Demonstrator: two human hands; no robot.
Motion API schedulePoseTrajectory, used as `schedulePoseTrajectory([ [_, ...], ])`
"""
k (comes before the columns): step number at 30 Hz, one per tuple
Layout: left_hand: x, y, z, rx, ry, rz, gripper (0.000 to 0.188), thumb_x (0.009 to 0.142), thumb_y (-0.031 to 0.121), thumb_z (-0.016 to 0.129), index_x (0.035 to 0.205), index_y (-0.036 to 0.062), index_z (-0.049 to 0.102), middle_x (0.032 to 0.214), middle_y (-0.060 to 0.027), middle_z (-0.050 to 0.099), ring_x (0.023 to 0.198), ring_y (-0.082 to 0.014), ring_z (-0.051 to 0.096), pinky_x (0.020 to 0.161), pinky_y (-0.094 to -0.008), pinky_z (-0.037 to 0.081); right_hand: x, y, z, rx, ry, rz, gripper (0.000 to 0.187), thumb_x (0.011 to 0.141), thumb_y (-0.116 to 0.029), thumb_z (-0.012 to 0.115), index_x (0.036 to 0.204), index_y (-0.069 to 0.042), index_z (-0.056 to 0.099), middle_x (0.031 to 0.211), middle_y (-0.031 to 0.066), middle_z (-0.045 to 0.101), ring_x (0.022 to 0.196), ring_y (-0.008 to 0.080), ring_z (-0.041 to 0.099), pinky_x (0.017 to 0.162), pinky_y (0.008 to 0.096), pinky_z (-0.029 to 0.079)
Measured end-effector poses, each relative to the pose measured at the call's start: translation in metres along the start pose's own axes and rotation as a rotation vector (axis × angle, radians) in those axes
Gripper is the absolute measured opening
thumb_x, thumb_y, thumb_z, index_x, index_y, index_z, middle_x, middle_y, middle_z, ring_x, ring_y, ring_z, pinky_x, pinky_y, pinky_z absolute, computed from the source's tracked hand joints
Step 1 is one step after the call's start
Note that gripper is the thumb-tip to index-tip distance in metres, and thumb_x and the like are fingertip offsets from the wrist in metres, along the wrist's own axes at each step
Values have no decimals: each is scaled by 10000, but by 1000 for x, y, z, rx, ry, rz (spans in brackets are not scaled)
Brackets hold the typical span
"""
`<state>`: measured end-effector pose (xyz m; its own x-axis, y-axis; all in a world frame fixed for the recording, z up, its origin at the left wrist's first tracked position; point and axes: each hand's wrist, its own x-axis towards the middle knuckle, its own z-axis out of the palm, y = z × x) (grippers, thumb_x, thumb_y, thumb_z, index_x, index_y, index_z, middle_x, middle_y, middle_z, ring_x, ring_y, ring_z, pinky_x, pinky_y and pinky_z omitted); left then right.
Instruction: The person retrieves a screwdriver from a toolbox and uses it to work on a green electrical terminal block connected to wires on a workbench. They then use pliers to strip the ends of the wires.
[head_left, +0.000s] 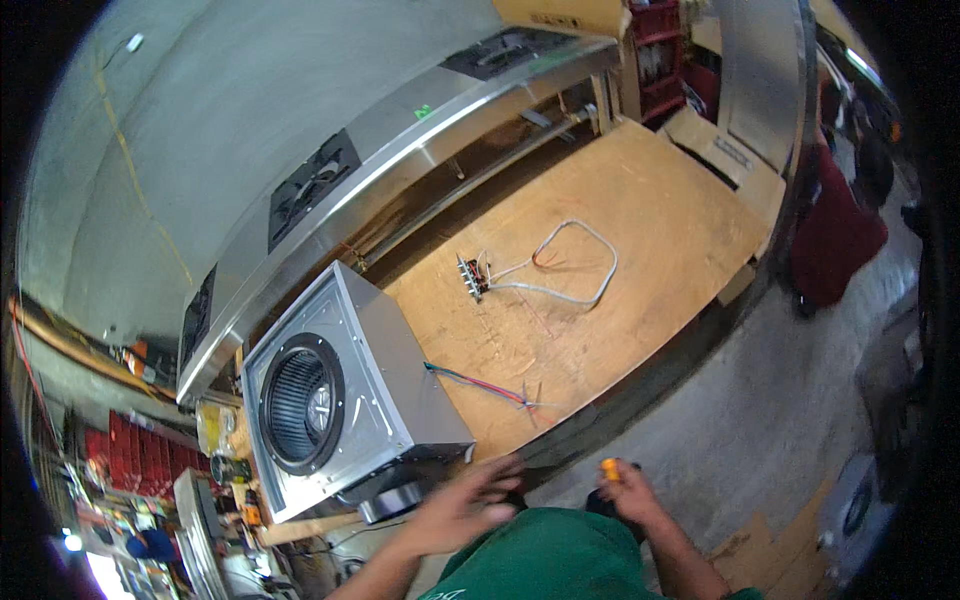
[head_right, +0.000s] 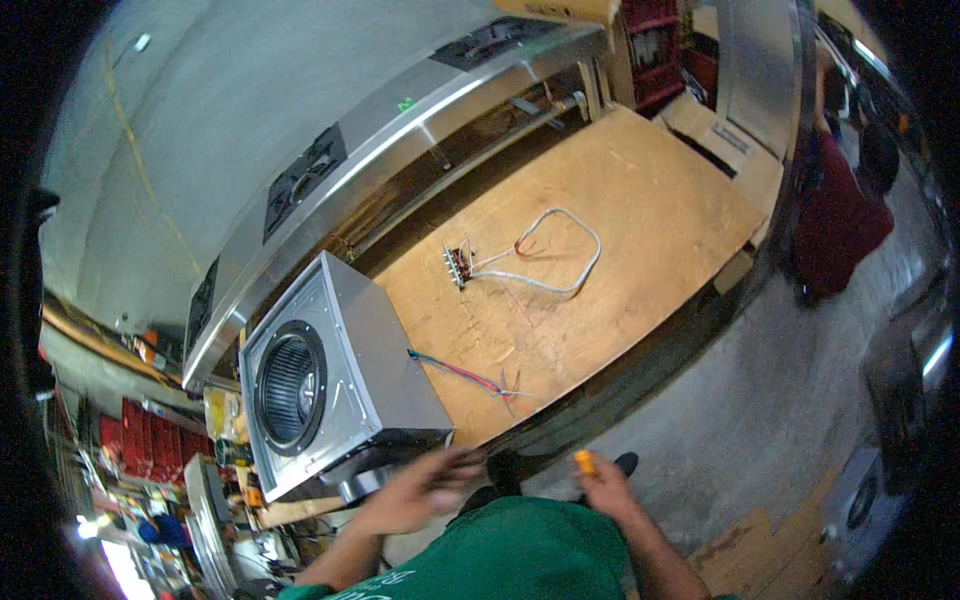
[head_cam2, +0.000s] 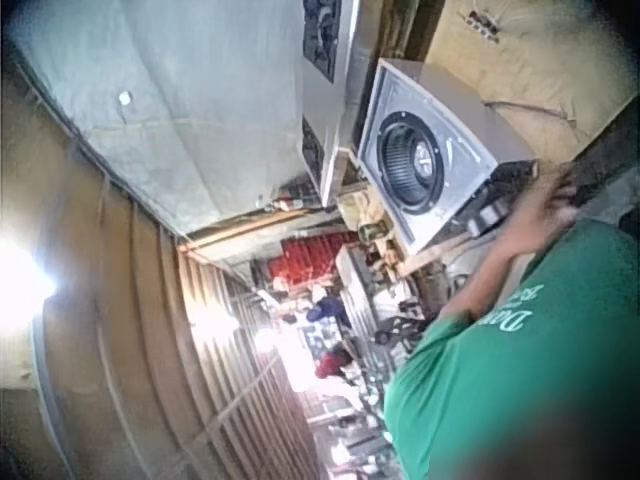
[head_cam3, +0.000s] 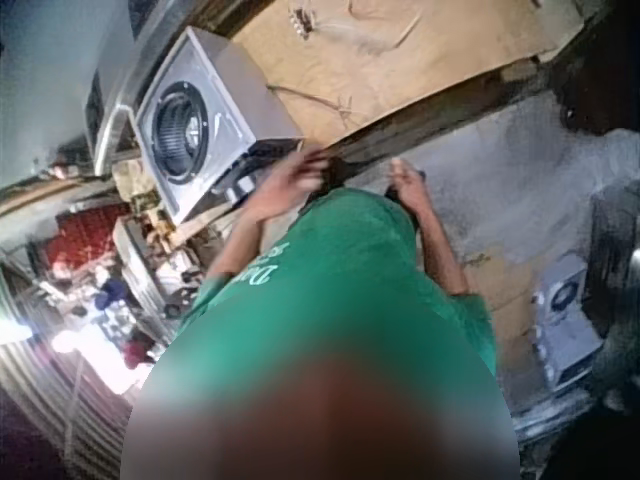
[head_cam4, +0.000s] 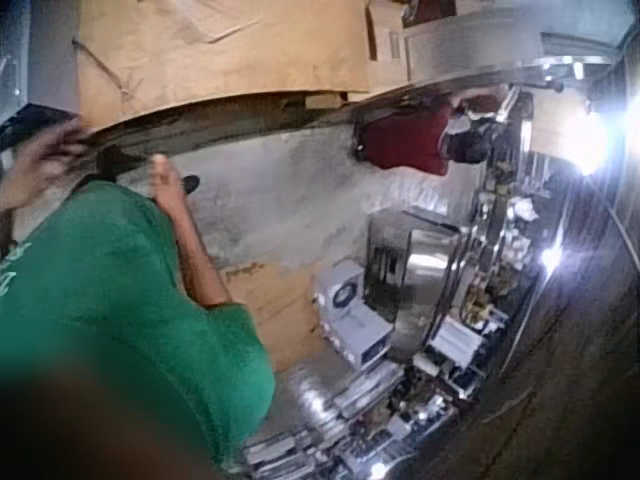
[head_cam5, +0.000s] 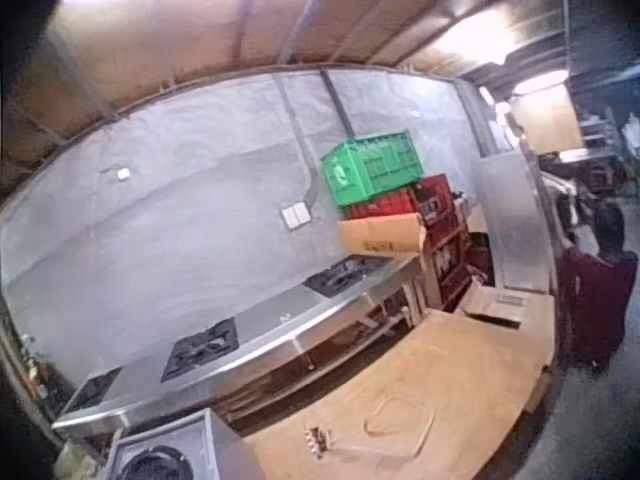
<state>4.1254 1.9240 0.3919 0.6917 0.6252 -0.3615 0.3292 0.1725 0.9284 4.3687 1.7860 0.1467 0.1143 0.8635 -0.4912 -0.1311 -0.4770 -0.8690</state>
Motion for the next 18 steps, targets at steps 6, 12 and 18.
schedulePoseTrajectory([
  [6,101,-28,102,32,-127,162,423,1021,238,463,1368,-2,437,1308,-170,561,1223,-241,522,1028,-379,417,-27,-121,-19,-117,-353,-206,287,916,-153,597,1156,3,578,1087,120,647,906,192,632,785,349,513],
  [12,148,-58,56,268,182,-23,315,959,224,544,1228,60,565,1009,-156,676,909,-235,648,803,-372,508,-46,40,-145,-929,-102,202,342,907,-170,609,1194,15,611,992,159,676,944,234,653,828,387,535],
  [18,194,-104,-25,507,755,-146,417,839,188,642,1236,84,569,1065,-225,659,1016,-347,640,879,-398,490,-108,209,-183,-422,-96,694,334,869,-156,593,1139,38,627,822,104,674,775,181,615,650,329,493],
])
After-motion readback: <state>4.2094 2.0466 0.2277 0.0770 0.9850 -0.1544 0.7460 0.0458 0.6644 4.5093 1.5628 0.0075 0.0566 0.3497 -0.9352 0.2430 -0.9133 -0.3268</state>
